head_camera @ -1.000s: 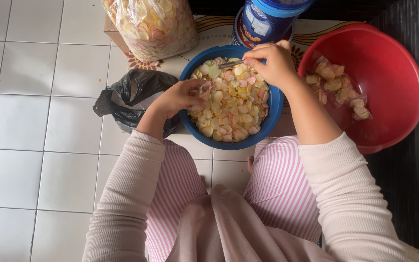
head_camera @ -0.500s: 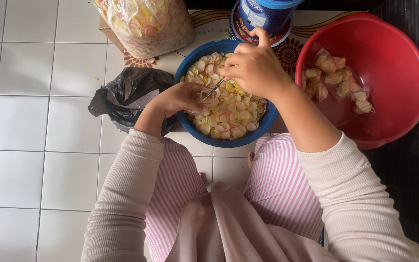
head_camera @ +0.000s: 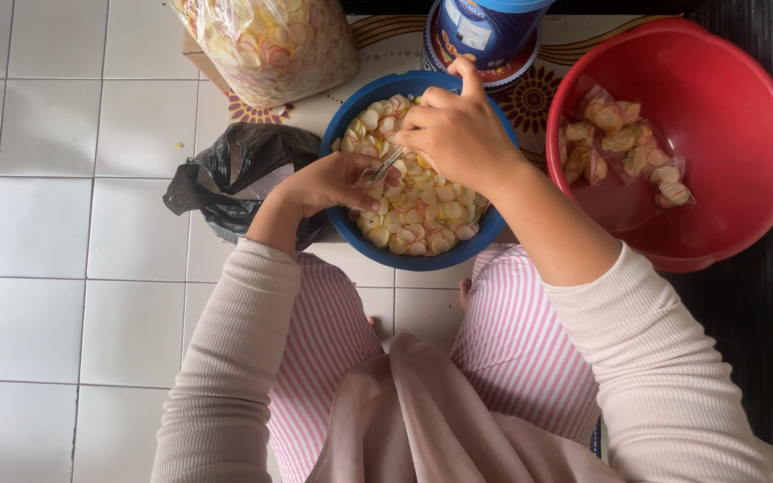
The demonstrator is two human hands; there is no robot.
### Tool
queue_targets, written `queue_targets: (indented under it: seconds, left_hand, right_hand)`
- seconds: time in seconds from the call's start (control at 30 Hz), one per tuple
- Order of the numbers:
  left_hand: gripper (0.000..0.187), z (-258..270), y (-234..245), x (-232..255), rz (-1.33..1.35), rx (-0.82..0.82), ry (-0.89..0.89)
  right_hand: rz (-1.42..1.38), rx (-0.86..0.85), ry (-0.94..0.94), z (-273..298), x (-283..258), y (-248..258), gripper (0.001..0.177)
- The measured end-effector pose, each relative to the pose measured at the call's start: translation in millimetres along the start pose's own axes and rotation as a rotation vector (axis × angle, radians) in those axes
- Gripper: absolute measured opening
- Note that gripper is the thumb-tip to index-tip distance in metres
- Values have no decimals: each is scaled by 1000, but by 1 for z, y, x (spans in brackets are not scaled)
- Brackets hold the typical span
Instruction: Packaging small crackers into individual plastic bags using a metal scoop
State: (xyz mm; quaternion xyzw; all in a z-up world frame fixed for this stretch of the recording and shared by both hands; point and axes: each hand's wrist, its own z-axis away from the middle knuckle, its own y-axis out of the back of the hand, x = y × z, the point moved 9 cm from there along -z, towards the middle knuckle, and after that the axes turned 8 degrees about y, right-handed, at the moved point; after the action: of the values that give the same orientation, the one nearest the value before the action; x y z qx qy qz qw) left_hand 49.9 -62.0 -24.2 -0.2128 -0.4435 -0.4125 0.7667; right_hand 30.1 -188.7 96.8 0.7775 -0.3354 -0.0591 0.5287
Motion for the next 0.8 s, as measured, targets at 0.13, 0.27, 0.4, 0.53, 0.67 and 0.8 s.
queue_targets:
  seconds: [0.13, 0.27, 0.4, 0.53, 0.67, 0.8]
  left_hand:
    - [48, 1, -7, 2, 4, -80, -34]
    - [44, -2, -3, -7, -65, -20, 40]
    - [41, -1, -3, -7, -65, -40, 2]
    - [40, -3, 0, -14, 161, 4, 58]
    - [48, 0, 16, -1, 17, 141, -128]
    - [41, 15, 15, 31, -42, 192, -377]
  right_hand:
    - [-9, 45, -35, -3, -4, 4, 14]
    - [-102, -86, -54, -5, -9, -16, 10]
    - [-148, -97, -65, -6, -14, -25, 18]
    - [-136, -135, -81, -8, -6, -10, 3]
    - [-189, -117, -243, 10, 23, -3, 18]
    - [-288, -73, -448, 44, 57, -28, 20]
